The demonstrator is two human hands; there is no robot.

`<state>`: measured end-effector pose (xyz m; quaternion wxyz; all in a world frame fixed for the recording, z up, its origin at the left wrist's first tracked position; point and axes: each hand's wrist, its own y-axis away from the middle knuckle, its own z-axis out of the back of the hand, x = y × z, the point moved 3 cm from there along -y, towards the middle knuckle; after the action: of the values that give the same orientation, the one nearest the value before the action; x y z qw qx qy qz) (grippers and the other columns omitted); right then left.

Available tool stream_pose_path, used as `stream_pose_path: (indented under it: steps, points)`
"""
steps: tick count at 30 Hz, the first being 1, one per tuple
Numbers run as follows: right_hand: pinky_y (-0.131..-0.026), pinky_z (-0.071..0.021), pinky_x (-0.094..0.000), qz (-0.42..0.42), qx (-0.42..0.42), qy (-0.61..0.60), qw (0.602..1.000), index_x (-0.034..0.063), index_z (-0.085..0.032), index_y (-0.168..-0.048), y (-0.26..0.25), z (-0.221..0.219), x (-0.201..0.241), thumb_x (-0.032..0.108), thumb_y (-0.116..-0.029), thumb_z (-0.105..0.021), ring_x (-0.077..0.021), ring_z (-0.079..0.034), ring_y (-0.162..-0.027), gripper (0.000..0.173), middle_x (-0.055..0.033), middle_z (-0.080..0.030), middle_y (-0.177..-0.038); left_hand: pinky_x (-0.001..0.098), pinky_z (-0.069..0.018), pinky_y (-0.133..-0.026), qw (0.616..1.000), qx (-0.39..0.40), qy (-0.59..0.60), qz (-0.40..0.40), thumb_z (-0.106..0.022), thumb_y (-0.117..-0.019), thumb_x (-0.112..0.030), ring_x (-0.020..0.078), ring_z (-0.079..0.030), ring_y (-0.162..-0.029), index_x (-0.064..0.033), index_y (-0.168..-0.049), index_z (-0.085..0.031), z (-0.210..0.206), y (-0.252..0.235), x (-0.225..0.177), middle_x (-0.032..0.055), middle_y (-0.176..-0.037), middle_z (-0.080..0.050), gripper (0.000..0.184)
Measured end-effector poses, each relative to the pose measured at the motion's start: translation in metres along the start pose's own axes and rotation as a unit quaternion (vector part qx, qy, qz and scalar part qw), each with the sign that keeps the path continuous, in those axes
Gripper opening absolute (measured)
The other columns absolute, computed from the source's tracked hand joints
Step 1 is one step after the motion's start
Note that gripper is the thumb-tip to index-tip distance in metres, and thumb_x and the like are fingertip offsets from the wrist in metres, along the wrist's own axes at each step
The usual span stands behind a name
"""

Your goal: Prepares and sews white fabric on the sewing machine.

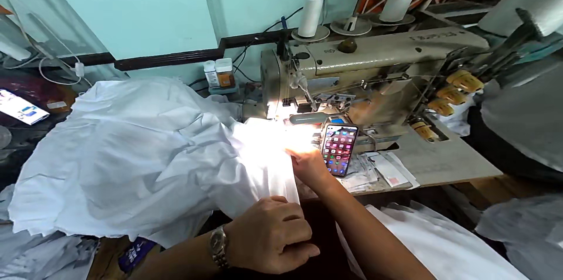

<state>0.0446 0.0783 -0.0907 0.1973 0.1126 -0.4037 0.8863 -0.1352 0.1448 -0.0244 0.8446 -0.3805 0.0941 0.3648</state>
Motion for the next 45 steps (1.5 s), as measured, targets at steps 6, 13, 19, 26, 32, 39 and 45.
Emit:
stream_pose_path:
  steps: [6,13,19,26,32,39,45]
  points:
    - [-0.067,-0.0601,-0.0290,0.036,0.042,-0.126,0.990,0.0156,-0.079,-0.104,0.062,0.027,0.040,0.014,-0.0963,-0.059,-0.0137,-0.072,-0.085,0.022,-0.0059,-0.075,-0.107,0.0298,-0.0526,-0.077,1.000,-0.024,0.016,-0.008,-0.062,-0.1020,-0.024,0.0169,-0.063,-0.078,-0.0066,-0.084,-0.061,0.002,0.010,0.007,0.0077,-0.081,-0.063,0.025]
    - [-0.091,-0.0585,-0.0269,0.048,0.009,-0.185,0.982,0.0125,-0.077,-0.109,0.075,0.050,0.050,0.019,-0.1036,-0.054,-0.0119,-0.069,-0.108,0.025,-0.0060,-0.073,-0.117,0.0565,-0.0318,-0.118,0.958,-0.089,-0.243,0.121,-0.075,-0.0837,-0.052,0.0267,-0.059,-0.125,-0.0152,-0.138,-0.057,-0.011,0.047,0.073,0.0074,-0.126,-0.068,0.068]
    - [-0.094,-0.0561,-0.0251,0.043,0.023,-0.197,0.979,0.0127,-0.077,-0.110,0.066,0.048,0.053,0.020,-0.1043,-0.053,-0.0115,-0.066,-0.112,0.026,-0.0053,-0.072,-0.119,0.0687,-0.0294,-0.113,0.894,-0.139,-0.375,0.203,-0.064,-0.0873,-0.017,0.0315,-0.064,-0.115,-0.0199,-0.093,-0.073,0.026,0.058,0.092,0.0051,-0.099,-0.071,0.011]
    - [-0.095,-0.0570,-0.0256,0.035,0.030,-0.222,0.974,0.0118,-0.074,-0.110,0.071,0.056,0.044,0.024,-0.1075,-0.049,-0.0099,-0.066,-0.113,0.028,-0.0039,-0.071,-0.119,0.0668,-0.0232,-0.118,0.928,-0.072,-0.312,0.193,-0.062,-0.0921,-0.018,0.0279,-0.056,-0.131,-0.0216,-0.099,-0.073,0.028,0.050,0.073,-0.0045,-0.115,-0.074,0.013]
    - [-0.084,-0.0569,-0.0216,0.011,0.054,-0.201,0.978,0.0104,-0.075,-0.104,0.054,0.047,0.035,0.022,-0.1061,-0.050,-0.0073,-0.067,-0.102,0.027,-0.0038,-0.071,-0.111,0.0703,-0.0297,-0.114,0.914,-0.035,-0.346,0.207,-0.064,-0.0870,-0.015,0.0350,-0.060,-0.127,-0.0145,-0.091,-0.070,0.037,0.035,0.091,0.0039,-0.101,-0.073,0.007]
    - [-0.063,-0.0567,-0.0339,-0.017,0.093,-0.126,0.988,0.0079,-0.070,-0.087,0.007,0.025,0.020,0.025,-0.1036,-0.052,-0.0159,-0.066,-0.073,0.030,-0.0057,-0.067,-0.082,0.0532,-0.0470,-0.107,0.900,0.051,-0.331,0.277,-0.072,-0.0838,-0.003,0.0329,-0.068,-0.111,-0.0004,-0.110,-0.073,0.063,-0.002,0.142,0.0164,-0.112,-0.072,0.026]
    - [-0.060,-0.0549,-0.0510,-0.066,0.074,-0.042,0.994,0.0041,-0.080,-0.092,-0.012,0.007,0.008,0.020,-0.0972,-0.056,-0.0293,-0.071,-0.065,0.029,-0.0129,-0.071,-0.067,0.0518,-0.0530,-0.100,0.900,0.003,-0.322,0.293,-0.067,-0.0846,0.008,0.0349,-0.067,-0.114,-0.0027,-0.113,-0.074,0.072,-0.020,0.180,0.0179,-0.115,-0.071,0.031]
